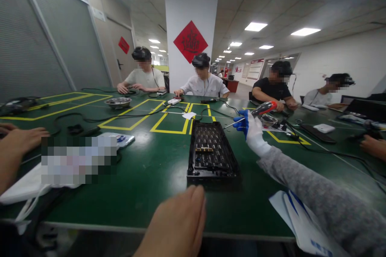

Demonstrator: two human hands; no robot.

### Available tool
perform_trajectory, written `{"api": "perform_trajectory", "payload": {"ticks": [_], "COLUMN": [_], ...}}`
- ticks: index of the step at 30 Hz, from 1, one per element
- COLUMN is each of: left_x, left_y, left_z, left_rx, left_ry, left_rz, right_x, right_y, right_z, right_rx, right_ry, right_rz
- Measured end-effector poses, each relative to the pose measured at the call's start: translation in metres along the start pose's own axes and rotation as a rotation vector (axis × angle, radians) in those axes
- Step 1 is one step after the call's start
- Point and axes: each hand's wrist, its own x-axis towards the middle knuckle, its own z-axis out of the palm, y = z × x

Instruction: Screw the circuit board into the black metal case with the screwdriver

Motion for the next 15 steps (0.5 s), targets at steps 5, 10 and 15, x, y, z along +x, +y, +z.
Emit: {"api": "perform_trajectory", "payload": {"ticks": [5,10,15], "left_x": [0.155,0.230,0.254], "left_y": [0.004,-0.061,-0.105], "left_z": [-0.031,-0.041,-0.038], "left_rx": [0.260,0.045,-0.047], "left_ry": [0.426,0.472,0.370], "left_rz": [-0.325,-0.406,-0.264], "right_x": [0.009,0.000,0.010], "right_y": [0.019,0.026,0.029], "right_z": [-0.015,-0.011,0.000], "right_rx": [0.068,0.189,0.262], "right_ry": [0.141,0.060,-0.063], "right_rz": [0.054,0.271,0.414]}}
